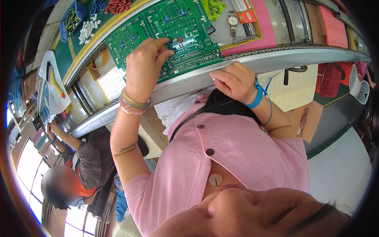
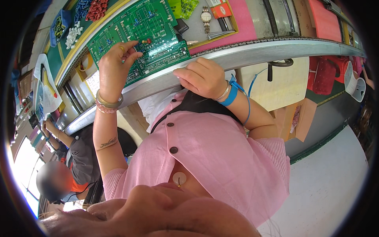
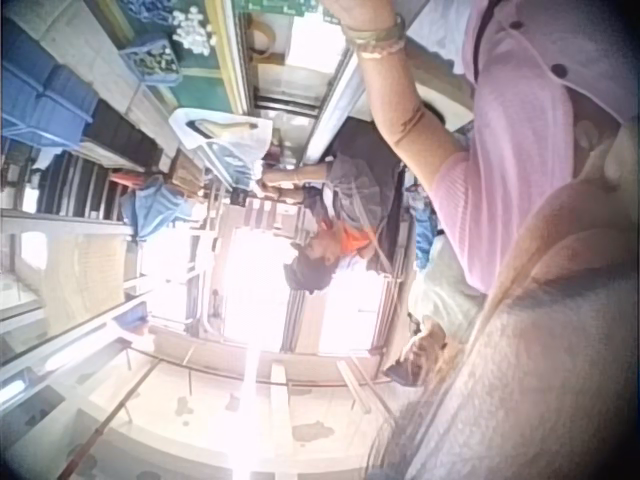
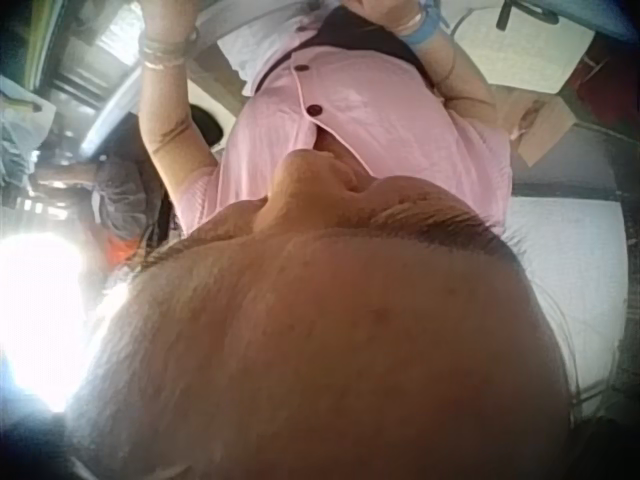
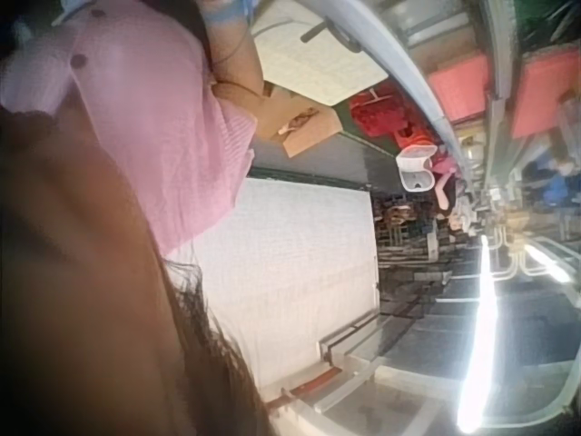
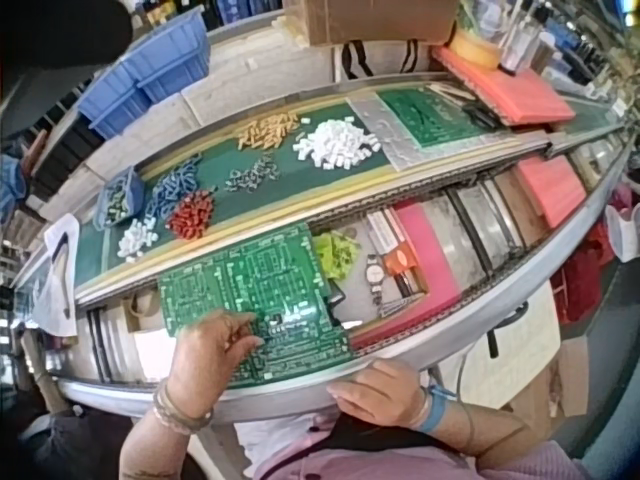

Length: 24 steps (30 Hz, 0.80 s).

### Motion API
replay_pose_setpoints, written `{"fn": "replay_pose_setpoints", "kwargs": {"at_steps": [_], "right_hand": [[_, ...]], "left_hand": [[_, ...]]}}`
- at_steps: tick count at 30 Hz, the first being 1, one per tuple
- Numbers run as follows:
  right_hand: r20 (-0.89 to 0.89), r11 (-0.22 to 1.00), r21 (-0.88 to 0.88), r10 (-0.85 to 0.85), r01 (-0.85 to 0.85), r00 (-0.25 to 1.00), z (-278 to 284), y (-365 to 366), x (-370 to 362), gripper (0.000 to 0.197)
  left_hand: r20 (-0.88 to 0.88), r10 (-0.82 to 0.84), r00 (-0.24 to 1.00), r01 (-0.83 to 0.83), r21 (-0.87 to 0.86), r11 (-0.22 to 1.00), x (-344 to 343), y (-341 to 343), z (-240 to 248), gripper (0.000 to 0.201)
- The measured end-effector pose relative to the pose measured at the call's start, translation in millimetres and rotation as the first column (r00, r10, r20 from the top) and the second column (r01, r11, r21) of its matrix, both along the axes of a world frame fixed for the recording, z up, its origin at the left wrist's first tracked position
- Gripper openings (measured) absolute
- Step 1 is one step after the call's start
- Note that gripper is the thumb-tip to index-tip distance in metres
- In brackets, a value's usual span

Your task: Assembling electronic components onto a printed circuit board on a production line.

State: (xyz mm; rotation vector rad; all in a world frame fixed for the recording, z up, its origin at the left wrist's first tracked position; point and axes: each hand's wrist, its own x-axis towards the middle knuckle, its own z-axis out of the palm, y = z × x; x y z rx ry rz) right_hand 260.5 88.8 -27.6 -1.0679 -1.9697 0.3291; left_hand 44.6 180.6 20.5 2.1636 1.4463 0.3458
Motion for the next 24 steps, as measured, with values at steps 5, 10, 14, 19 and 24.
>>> {"fn": "replay_pose_setpoints", "kwargs": {"at_steps": [5, 10, 14, 19, 24], "right_hand": [[-0.008, 1.000, 0.006, -0.001, 0.001, 1.000, -2, -1, 0, 0.030], [0.025, 0.999, -0.009, -0.036, 0.036, 0.999, -4, -3, 0, 0.025], [0.029, 0.999, -0.001, -0.042, 0.043, 0.999, -6, -2, 1, 0.025], [0.018, 0.999, -0.022, -0.038, 0.038, 0.999, -1, 0, 0, 0.025], [-0.066, 0.992, -0.129, 0.006, -0.014, 0.998, 30, 20, 7, 0.021]], "left_hand": [[-0.018, -0.029, 0.999, 0.030, 0.034, 0.999, 1, 1, -1, 0.026], [-0.065, -0.052, 0.996, 0.057, 0.072, 0.996, 6, -1, 2, 0.025], [-0.110, -0.072, 0.991, 0.082, 0.092, 0.992, 11, -2, 4, 0.022], [-0.130, -0.078, 0.988, 0.091, 0.101, 0.991, 15, -3, 2, 0.023], [-0.003, -0.067, 0.998, 0.067, 0.070, 0.995, 9, 0, 7, 0.034]]}}
